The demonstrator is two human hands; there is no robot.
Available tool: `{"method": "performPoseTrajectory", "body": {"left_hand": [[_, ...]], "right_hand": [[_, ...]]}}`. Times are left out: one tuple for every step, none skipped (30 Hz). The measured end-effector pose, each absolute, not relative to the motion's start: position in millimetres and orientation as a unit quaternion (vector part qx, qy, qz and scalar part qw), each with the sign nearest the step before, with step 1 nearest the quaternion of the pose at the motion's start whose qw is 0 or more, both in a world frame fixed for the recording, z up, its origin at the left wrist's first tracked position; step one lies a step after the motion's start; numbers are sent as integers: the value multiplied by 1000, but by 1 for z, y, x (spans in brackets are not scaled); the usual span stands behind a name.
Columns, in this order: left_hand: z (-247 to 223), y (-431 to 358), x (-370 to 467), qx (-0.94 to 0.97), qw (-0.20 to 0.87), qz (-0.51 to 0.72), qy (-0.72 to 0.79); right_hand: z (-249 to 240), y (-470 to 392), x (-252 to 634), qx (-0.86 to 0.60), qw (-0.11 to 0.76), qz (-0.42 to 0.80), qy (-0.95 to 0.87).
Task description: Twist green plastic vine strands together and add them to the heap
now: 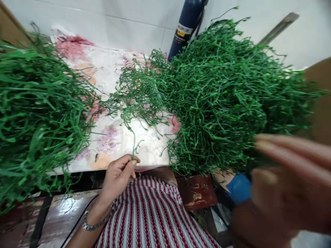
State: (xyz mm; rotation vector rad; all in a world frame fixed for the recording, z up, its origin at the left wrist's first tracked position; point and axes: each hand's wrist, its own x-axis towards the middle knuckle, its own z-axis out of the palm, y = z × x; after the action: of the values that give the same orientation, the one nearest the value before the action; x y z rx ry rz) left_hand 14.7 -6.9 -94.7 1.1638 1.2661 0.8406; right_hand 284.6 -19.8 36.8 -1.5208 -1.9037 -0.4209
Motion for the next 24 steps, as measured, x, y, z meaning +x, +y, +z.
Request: {"method": "performPoseTrajectory", "body": {"left_hand": [[-91,-9,15,517,572,349,533],[-88,-12,16,546,564,338,519],[-86,-16,16,581,553,326,501],[-84,-19,16,619,539,310,479],[-83,-23,16,657,525,290,457],[-84,-26,14,689,512,266,439],[-85,-29,13,713,499,240,430],[-86,-32,10,729,488,213,429],[-87,-33,7,739,479,189,435],[-88,-35,4,742,473,170,444],[-88,-36,0,739,472,163,453],[-87,-37,-5,730,475,167,462],[-84,-38,-9,715,480,185,474],[-81,-39,-13,693,479,217,492],[-77,-40,-16,667,471,258,516],[-73,-41,-18,638,454,301,544],[-69,-41,-19,610,432,340,571],[-65,-39,-18,584,410,371,594],[-63,-37,-16,562,395,394,610],[-62,-34,-12,543,390,410,621],[-62,-29,-9,520,388,427,629],[-64,-23,-5,497,393,443,634],[-66,-17,-2,471,405,458,635],[-69,-11,0,443,421,480,630]], "right_hand": [[23,-19,271,-534,353,-90,-763],[9,-15,256,-512,341,-1,-789],[-7,-9,241,-501,344,84,-790],[-23,-3,225,-499,331,172,-782],[-37,5,211,-501,339,247,-756],[-49,11,197,-498,354,324,-722],[-60,16,186,-489,371,403,-679],[-67,20,177,-470,378,483,-635],[-73,22,170,-450,378,546,-597],[-76,22,166,-433,380,588,-568],[-78,20,163,-420,381,613,-550],[-79,18,162,-414,384,622,-543],[-80,16,161,-411,387,621,-544],[-81,13,161,-410,387,615,-551],[-82,10,160,-411,385,606,-562],[-84,8,160,-414,383,592,-576],[-85,6,160,-418,383,571,-594],[-86,5,159,-423,386,541,-615],[-86,5,159,-427,391,506,-640],[-87,5,158,-429,397,466,-664],[-87,6,158,-424,405,425,-689],[-87,6,158,-413,413,387,-713],[-87,7,157,-396,423,353,-735],[-87,8,157,-373,432,325,-753]]}}
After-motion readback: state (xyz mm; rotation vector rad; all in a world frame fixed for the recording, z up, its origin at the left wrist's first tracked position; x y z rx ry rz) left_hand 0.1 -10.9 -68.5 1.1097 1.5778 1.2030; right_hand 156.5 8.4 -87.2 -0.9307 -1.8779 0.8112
